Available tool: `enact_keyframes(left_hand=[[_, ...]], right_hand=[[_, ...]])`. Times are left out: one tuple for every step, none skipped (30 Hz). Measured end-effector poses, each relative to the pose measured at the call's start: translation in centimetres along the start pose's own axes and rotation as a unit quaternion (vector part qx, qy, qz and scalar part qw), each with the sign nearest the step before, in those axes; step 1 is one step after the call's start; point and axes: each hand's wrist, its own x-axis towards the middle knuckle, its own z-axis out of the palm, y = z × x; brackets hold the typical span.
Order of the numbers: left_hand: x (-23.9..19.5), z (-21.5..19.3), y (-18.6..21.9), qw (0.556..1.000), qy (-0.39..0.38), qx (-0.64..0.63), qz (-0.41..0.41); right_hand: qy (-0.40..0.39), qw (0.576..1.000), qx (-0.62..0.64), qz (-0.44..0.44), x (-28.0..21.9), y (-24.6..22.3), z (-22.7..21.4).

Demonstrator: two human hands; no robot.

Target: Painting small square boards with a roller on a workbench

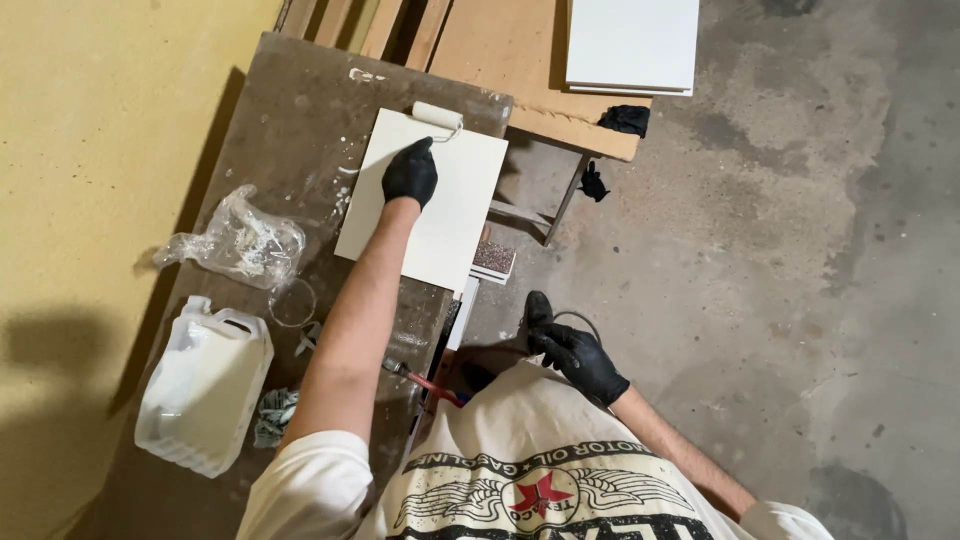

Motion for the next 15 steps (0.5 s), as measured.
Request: enact_keyframes(left_hand=[[0.3, 0.2, -0.1, 1.000, -0.012, -0.007, -0.010], [0.5, 0.3, -0.2, 0.999, -0.024, -0.013, -0.020], [-1.7, -0.8, 0.2, 0.999, -0.023, -0.013, -0.020], [-4.0, -1.9, 0.6, 0.999, -0.032, -0.010, -0.029], [-6.4, -3.1, 0.7, 0.998, -0.041, -0.007, -0.038], [-9.2, -3.4, 0.2, 0.998, -0.039, -0.006, -0.040], [-12.2, -3.7, -0.4, 0.997, -0.058, -0.004, -0.047], [-15.1, -4.0, -1.0, 0.996, -0.077, -0.002, -0.055], [-18.2, -5.7, -1.1, 0.995, -0.077, -0.002, -0.059], [-21.4, -7.3, -1.2, 0.994, -0.085, -0.033, -0.065], [-24.9, -8.8, -1.5, 0.991, -0.094, -0.065, -0.076], [-26.4, -5.7, -4.1, 0.990, -0.095, -0.065, -0.085], [-27.7, -2.5, -6.7, 0.999, 0.033, 0.022, -0.017], [-29.1, 0.7, -9.2, 0.980, 0.160, 0.110, 0.051], [-30.6, -0.9, -8.8, 0.980, 0.160, 0.110, 0.048]], right_hand=[[-0.004, 1.000, -0.003, 0.003, -0.2, -0.6, 0.1], [-0.008, 1.000, -0.006, 0.006, -0.5, -1.2, 0.3], [-0.008, 1.000, -0.007, 0.004, -0.2, -0.6, 0.3], [-0.005, 1.000, -0.009, 0.003, -0.1, 0.0, 0.3], [-0.004, 1.000, -0.010, 0.000, 0.1, 0.6, 0.6], [-0.006, 1.000, -0.011, -0.002, -0.2, -0.9, 0.7], [-0.016, 1.000, -0.007, -0.003, -0.5, -2.5, 0.8], [-0.027, 1.000, -0.003, -0.004, -0.8, -4.0, 1.1], [-0.031, 0.999, -0.005, -0.004, -0.7, -3.1, 1.5], [-0.040, 0.999, -0.014, -0.005, -0.5, -2.2, 1.9], [-0.054, 0.998, -0.025, -0.004, -0.6, -1.2, 2.5], [-0.061, 0.998, -0.027, -0.001, -0.5, -0.8, 3.0], [-0.069, 0.997, -0.033, -0.008, -0.2, -0.4, 3.4], [-0.077, 0.996, -0.038, -0.016, 0.1, 0.1, 3.8], [-0.080, 0.996, -0.040, -0.016, -0.6, -1.3, 4.3]])
